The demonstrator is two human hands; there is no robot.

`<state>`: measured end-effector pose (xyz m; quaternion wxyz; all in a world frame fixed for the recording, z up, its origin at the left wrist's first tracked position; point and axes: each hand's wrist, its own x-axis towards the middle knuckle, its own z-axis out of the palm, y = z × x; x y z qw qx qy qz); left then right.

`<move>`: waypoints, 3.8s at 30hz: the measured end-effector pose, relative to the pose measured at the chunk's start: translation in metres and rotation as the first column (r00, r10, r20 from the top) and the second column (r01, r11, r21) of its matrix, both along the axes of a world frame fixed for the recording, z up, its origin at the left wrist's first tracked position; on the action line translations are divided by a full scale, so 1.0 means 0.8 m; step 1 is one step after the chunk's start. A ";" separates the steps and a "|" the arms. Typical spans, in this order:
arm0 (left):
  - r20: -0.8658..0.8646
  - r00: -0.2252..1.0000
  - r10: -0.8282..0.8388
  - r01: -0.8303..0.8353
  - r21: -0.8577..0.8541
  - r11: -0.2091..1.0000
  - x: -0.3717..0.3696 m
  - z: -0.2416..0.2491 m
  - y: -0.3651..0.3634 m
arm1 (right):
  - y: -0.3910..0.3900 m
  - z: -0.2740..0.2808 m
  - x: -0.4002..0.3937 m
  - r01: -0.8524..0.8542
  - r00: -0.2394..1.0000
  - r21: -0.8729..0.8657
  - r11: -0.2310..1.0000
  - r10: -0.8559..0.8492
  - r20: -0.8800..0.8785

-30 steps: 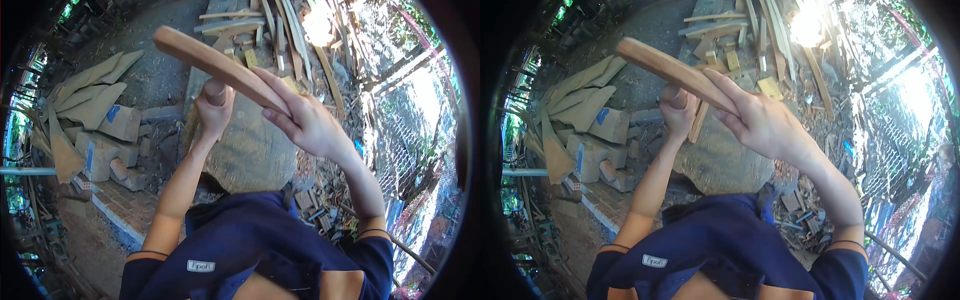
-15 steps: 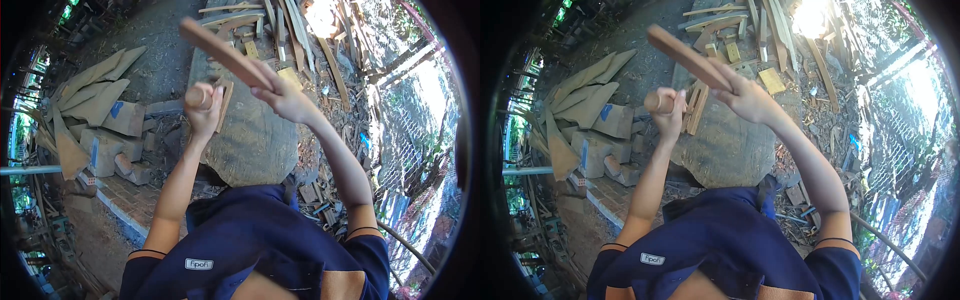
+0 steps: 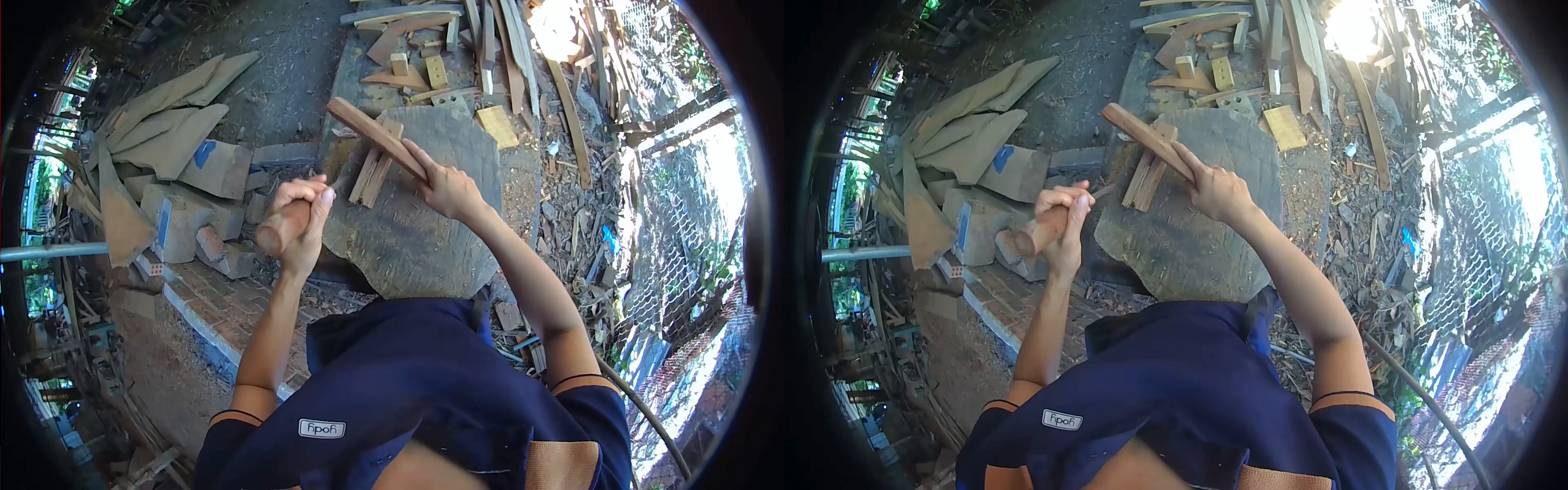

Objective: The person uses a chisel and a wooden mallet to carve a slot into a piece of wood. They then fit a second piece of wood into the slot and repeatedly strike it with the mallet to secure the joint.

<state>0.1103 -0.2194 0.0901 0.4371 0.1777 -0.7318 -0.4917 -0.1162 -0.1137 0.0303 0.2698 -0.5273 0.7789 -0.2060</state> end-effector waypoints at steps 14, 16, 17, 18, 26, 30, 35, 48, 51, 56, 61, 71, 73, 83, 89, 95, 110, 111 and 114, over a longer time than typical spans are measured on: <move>-0.158 0.977 -0.142 0.165 0.142 0.976 -0.062 0.023 -0.025 | 0.004 -0.008 0.002 0.031 0.999 -0.045 0.999 -0.030 0.009; -0.138 0.980 -0.141 0.165 0.178 0.970 -0.066 0.022 -0.028 | 0.003 -0.009 0.003 0.029 1.000 -0.035 0.999 -0.029 0.011; -0.138 0.981 -0.140 0.163 0.180 0.970 -0.067 0.021 -0.030 | 0.002 -0.008 0.004 0.031 0.999 -0.043 0.999 -0.031 0.016; -0.126 0.981 -0.145 0.165 0.175 0.970 -0.069 0.019 -0.032 | 0.002 -0.007 0.004 0.035 0.999 -0.051 0.998 -0.034 0.019; -0.082 0.982 -0.168 0.179 0.160 0.971 -0.076 0.019 -0.038 | -0.001 0.005 0.006 0.039 0.997 -0.013 0.999 -0.038 0.067; -0.057 0.987 -0.150 0.156 0.119 0.981 -0.085 0.014 -0.035 | 0.001 0.006 0.006 0.040 0.996 -0.005 0.999 -0.040 0.076; -0.186 0.982 -0.015 0.043 0.150 0.988 -0.104 0.001 -0.024 | 0.002 0.002 0.008 0.048 0.998 -0.045 0.998 -0.047 0.031; -0.278 0.959 0.051 0.038 0.305 0.951 -0.093 0.010 -0.044 | -0.002 -0.003 0.005 0.041 0.999 0.013 0.999 -0.042 0.032; -0.273 0.961 0.036 0.048 0.296 0.954 -0.092 0.010 -0.042 | -0.002 -0.003 0.009 0.051 0.998 0.012 0.999 -0.051 0.025; -0.229 0.973 0.007 0.056 0.267 0.962 -0.097 0.009 -0.038 | -0.001 0.000 0.011 0.061 0.998 -0.002 0.998 -0.061 0.016; -0.202 0.979 0.004 0.049 0.259 0.964 -0.103 0.010 -0.033 | -0.001 -0.002 0.009 0.058 0.997 0.005 0.998 -0.058 0.045; -0.134 0.990 0.040 -0.014 0.193 0.981 -0.114 0.004 -0.029 | 0.005 0.206 -0.007 0.161 0.880 -0.212 0.964 -0.044 0.472; -0.137 0.990 0.018 0.007 0.182 0.983 -0.114 0.003 -0.029 | 0.023 0.259 0.006 0.145 0.910 -0.555 0.819 0.111 0.401; -0.189 0.979 0.074 -0.067 0.043 0.997 -0.129 0.004 -0.012 | 0.072 0.288 0.015 -0.237 0.971 -0.520 0.821 0.219 -0.097; -0.084 0.993 0.083 -0.082 0.010 0.997 -0.119 0.001 -0.014 | 0.063 0.228 0.009 -0.214 0.976 -0.371 0.904 0.213 -0.044; -0.079 0.983 0.165 -0.171 -0.074 0.983 -0.074 -0.034 0.006 | 0.011 0.148 -0.003 0.117 0.826 -0.052 0.992 -0.068 0.559; -0.387 0.908 0.163 -0.031 0.326 0.945 -0.027 0.015 0.000 | -0.012 -0.012 0.021 0.063 0.998 -0.059 0.996 -0.061 0.036; -0.393 0.914 0.104 0.033 0.326 0.945 -0.033 0.018 0.001 | -0.012 -0.009 0.021 0.066 0.997 -0.039 0.997 -0.065 0.028; -0.341 0.938 0.058 0.050 0.300 0.953 -0.050 0.013 -0.002 | -0.013 -0.008 0.020 0.078 0.997 -0.028 0.997 -0.078 0.020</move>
